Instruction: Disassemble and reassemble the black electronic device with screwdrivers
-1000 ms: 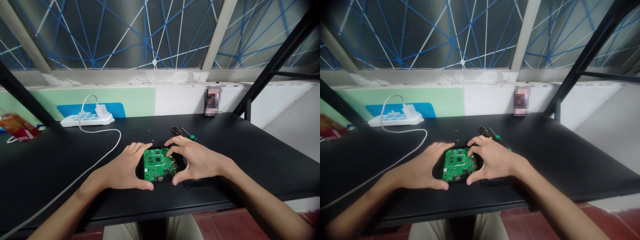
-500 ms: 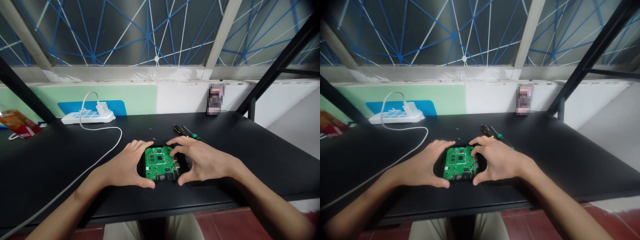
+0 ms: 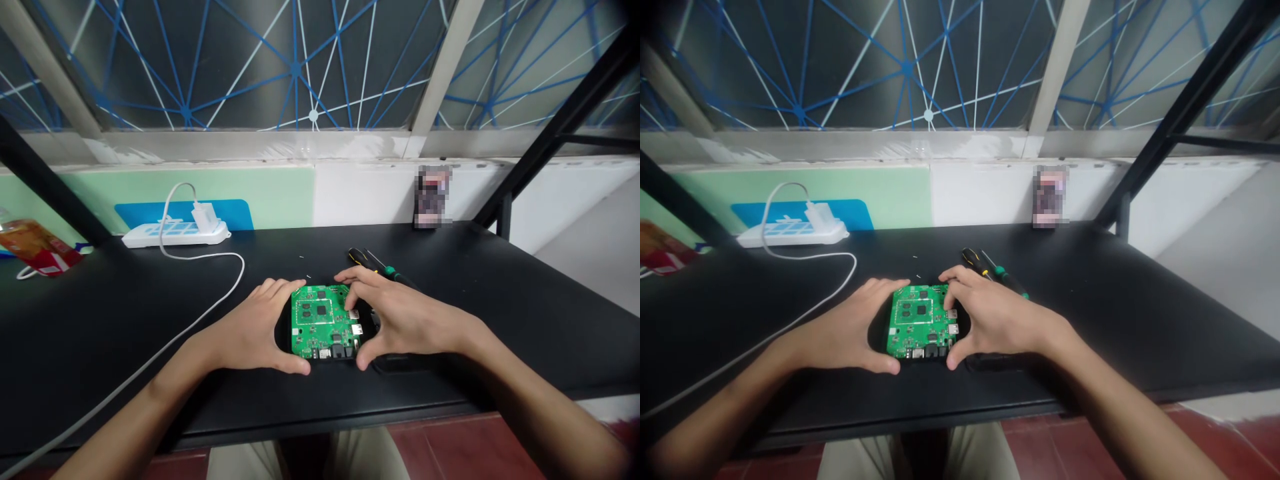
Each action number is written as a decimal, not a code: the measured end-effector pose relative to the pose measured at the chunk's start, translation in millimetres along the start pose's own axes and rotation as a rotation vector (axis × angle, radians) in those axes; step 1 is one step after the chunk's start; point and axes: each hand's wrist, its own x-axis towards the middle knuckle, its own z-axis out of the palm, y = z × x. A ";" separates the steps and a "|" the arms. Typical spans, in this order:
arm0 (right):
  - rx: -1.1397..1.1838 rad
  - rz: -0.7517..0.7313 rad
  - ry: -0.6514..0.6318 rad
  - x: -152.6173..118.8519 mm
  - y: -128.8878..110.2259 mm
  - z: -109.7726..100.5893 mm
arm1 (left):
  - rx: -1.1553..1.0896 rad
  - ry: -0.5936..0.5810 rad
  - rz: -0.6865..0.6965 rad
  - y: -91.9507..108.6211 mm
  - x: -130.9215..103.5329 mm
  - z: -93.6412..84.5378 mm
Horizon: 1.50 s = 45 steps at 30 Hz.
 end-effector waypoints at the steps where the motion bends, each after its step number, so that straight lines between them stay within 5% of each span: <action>1: 0.004 -0.003 0.004 0.3 0.3 0.2 | -0.001 0.003 0.003 0.1 -0.1 -0.2; 13: 0.048 -0.094 0.072 -1.5 4.9 -5.6 | -0.041 0.024 0.037 -0.7 -1.7 0.0; 34: -0.058 -0.018 0.099 -3.8 8.7 -5.2 | -0.091 0.026 0.032 -2.8 0.1 1.0; 45: 0.160 -0.010 0.311 4.0 26.1 -14.4 | -0.252 0.027 -0.053 -10.1 -4.2 8.0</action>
